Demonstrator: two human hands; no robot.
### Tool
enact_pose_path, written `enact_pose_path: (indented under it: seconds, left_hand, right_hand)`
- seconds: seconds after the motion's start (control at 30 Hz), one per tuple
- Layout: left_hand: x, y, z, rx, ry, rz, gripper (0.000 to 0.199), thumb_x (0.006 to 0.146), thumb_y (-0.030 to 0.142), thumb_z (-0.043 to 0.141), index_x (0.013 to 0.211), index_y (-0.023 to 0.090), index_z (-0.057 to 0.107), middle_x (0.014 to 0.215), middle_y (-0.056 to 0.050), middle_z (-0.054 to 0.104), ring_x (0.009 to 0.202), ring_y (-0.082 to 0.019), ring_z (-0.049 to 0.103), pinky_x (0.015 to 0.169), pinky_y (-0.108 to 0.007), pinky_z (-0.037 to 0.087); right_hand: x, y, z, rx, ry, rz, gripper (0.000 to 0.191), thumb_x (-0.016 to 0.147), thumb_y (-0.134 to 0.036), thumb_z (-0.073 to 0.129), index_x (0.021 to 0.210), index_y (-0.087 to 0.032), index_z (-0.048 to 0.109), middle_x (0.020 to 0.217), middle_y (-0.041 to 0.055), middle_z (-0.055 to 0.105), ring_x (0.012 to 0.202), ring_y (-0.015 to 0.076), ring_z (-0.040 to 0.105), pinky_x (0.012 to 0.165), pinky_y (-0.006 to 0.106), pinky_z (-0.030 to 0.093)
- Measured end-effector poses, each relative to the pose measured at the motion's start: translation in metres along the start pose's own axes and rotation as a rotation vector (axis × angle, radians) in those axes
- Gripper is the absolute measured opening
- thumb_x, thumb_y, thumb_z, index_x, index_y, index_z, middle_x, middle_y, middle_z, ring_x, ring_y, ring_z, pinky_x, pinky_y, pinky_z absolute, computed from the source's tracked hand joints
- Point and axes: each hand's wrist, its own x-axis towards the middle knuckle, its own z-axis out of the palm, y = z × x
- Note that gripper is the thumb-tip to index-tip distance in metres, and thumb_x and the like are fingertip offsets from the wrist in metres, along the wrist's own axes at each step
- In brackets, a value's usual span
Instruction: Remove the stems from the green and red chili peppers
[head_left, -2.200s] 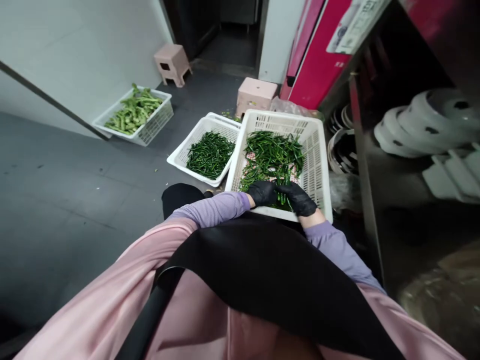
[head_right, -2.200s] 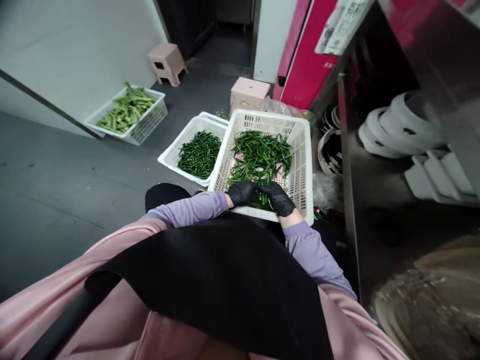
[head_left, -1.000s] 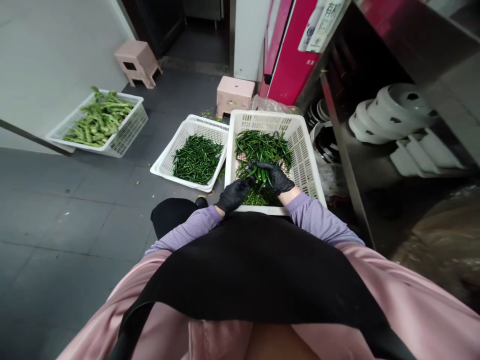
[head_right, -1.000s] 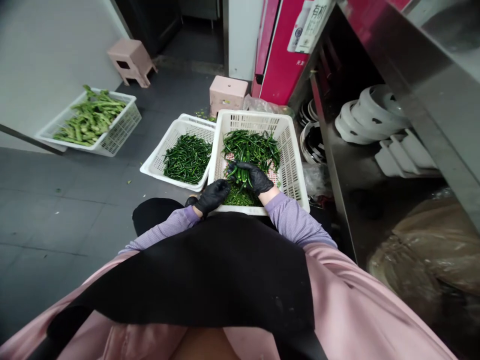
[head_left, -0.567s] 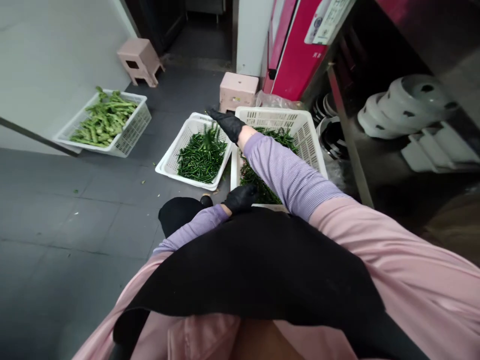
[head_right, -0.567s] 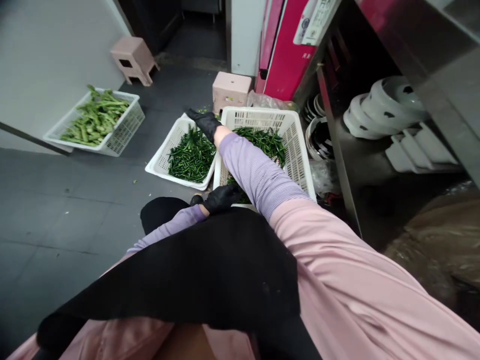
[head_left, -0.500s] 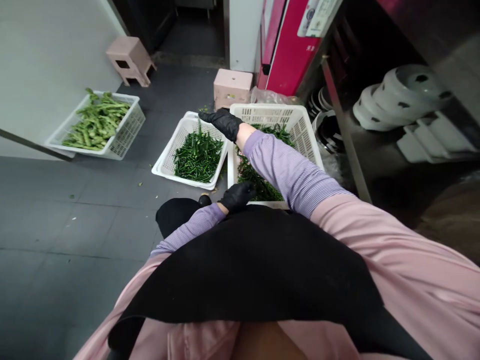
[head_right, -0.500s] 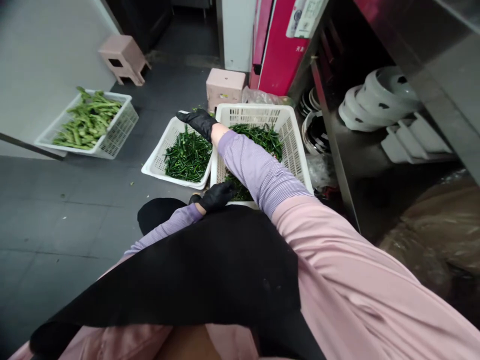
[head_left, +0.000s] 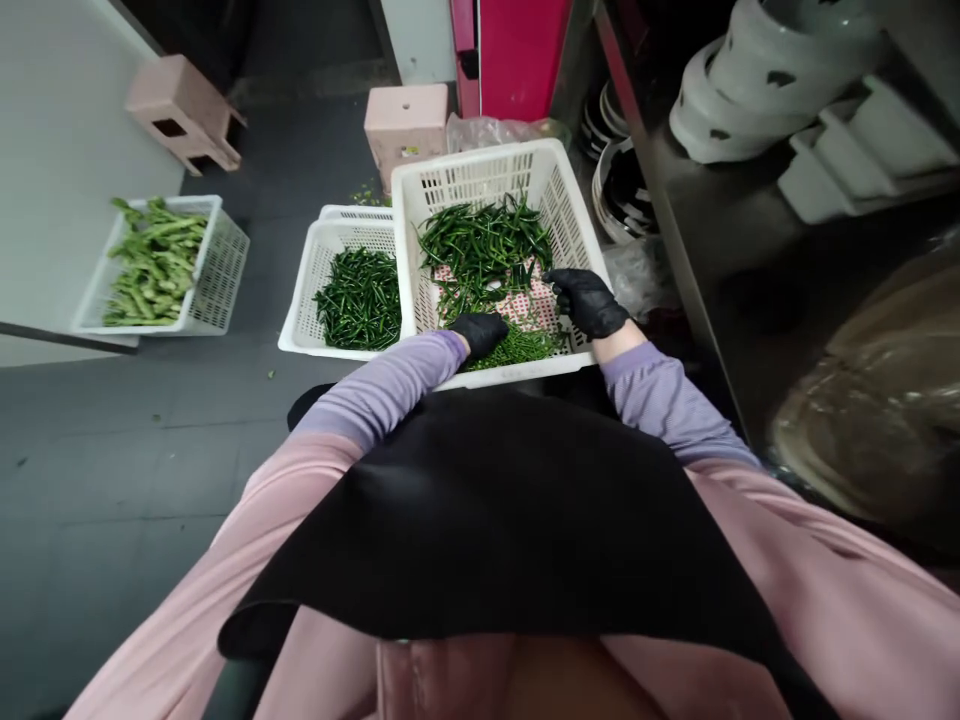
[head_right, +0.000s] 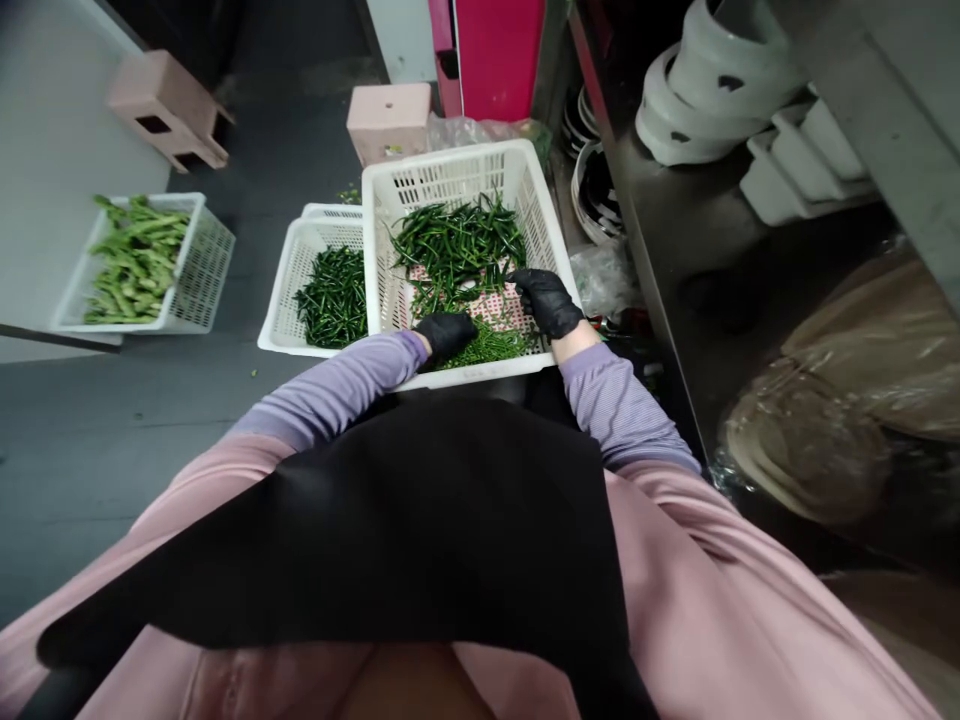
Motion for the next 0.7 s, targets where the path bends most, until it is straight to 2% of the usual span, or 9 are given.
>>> enact_pose_path:
  seconds: [0.1,0.27,0.37,0.47,0.6,0.7]
  left_hand:
    - [0.014,0.003,0.002,0.082,-0.081,0.013,0.042,0.104,0.015,0.064,0.14,0.023,0.084,0.148,-0.015,0.077,0.128,-0.028,0.077,0.105,-0.035,0.057]
    - [0.007,-0.011,0.016,0.079,-0.031,0.136,0.044,0.105,0.021,0.065,0.145,0.025,0.081,0.141,-0.011,0.081,0.121,-0.024,0.077,0.101,-0.033,0.057]
    - [0.007,-0.013,0.025,0.071,-0.001,0.181,0.035,0.104,0.022,0.063,0.129,0.022,0.088,0.129,-0.013,0.083,0.111,-0.024,0.078,0.094,-0.034,0.057]
    - [0.011,-0.014,0.022,-0.111,0.071,0.03,0.024,0.1,0.026,0.068,0.107,0.017,0.089,0.116,-0.015,0.084,0.101,-0.026,0.077,0.089,-0.037,0.057]
    - [0.008,-0.018,0.0,-0.461,0.253,-0.247,0.027,0.103,0.034,0.069,0.114,0.015,0.085,0.102,-0.009,0.083,0.09,-0.023,0.075,0.085,-0.033,0.059]
    - [-0.009,-0.004,-0.015,-0.627,0.388,-0.429,0.025,0.104,0.034,0.071,0.115,0.017,0.084,0.093,-0.005,0.082,0.088,-0.021,0.075,0.084,-0.03,0.059]
  right_hand:
    - [0.009,0.014,-0.006,0.011,-0.051,-0.061,0.019,0.08,-0.025,0.083,0.076,-0.02,0.066,0.061,-0.0074,0.051,0.052,0.0074,0.034,0.048,0.023,0.026]
    - [0.023,0.019,-0.001,-0.079,-0.139,-0.128,0.021,0.081,-0.03,0.086,0.075,-0.02,0.068,0.065,-0.0041,0.058,0.061,0.0112,0.045,0.057,0.026,0.039]
    - [0.027,0.022,0.002,-0.151,-0.214,-0.203,0.02,0.083,-0.028,0.086,0.074,-0.019,0.071,0.068,-0.0013,0.063,0.07,0.0145,0.054,0.066,0.029,0.046]
    - [0.03,0.027,0.001,-0.186,-0.238,-0.247,0.016,0.081,-0.028,0.086,0.077,-0.019,0.074,0.071,0.0001,0.067,0.073,0.0164,0.058,0.072,0.032,0.049]
    - [0.032,0.032,-0.001,-0.272,-0.231,-0.286,0.019,0.073,-0.034,0.088,0.076,-0.02,0.075,0.078,0.0021,0.074,0.08,0.0208,0.064,0.081,0.036,0.056]
    - [0.025,0.034,0.01,-0.334,-0.263,-0.302,0.034,0.071,-0.052,0.089,0.073,-0.022,0.072,0.075,0.0039,0.073,0.08,0.024,0.066,0.082,0.041,0.059]
